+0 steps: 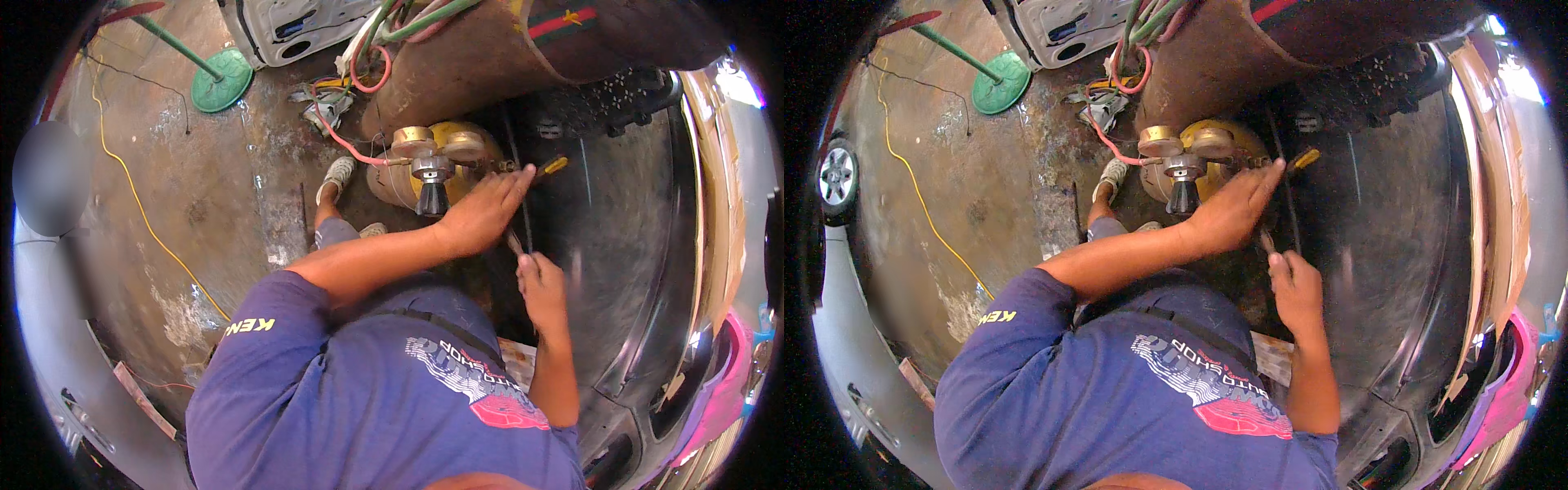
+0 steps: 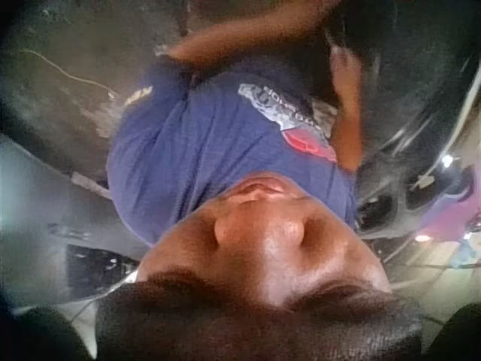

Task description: The person uses a screwdriver and a wrench to tighten a valve on a yellow gas cylinder. They repeatedly adjust the tools and the valve, ensuring the connection is secure. The person also handles a hose connected to the cylinder.

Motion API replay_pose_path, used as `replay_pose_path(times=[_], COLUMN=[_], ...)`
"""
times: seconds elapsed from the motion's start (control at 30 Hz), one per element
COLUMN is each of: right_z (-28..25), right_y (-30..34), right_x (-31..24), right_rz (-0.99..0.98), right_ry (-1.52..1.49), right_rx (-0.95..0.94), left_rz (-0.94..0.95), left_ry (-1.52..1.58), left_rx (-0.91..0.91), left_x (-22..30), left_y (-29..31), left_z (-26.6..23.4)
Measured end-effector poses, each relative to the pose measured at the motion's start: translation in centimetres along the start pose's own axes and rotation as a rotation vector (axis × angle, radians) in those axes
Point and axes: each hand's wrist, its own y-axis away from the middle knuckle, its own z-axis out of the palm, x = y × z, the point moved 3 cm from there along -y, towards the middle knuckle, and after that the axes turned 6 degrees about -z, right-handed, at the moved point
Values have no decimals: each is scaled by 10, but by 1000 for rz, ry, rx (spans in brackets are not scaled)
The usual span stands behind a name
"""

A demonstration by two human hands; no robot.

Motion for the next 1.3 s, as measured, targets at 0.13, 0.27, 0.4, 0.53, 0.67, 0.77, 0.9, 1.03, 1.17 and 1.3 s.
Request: replay_pose_path(times=[0.13,0.27,0.4,0.53,0.67,0.77,0.9,1.03,1.17,1.3], right_z=[-25,-36,-51,-69,-68,-62,-66,-70,-86,-95], right_y=[56,101,122,128,132,131,141,156,152,161], right_x=[1,17,46,58,78,71,110,105,73,104], right_rz=[154,178,332,425,209,-19,269,-29,-207,211], right_ry=[-384,-684,-820,-690,-293,31,-460,-92,-106,-363], right_rx=[-32,-7,-43,-298,-227,60,-11,38,260,-21], left_rz=[50,2,107,179,135,45,28,26,-5,8], left_ry=[31,-35,23,-77,-134,-202,-208,-213,-234,-231], left_rx=[-103,-196,-191,-257,-326,-361,-367,-384,-352,-387], left_x=[16,20,30,35,39,43,56,71,81,93], left_y=[32,54,50,48,49,48,48,50,46,41], left_z=[-12,-5,0,7,16,23,28,25,17,17])
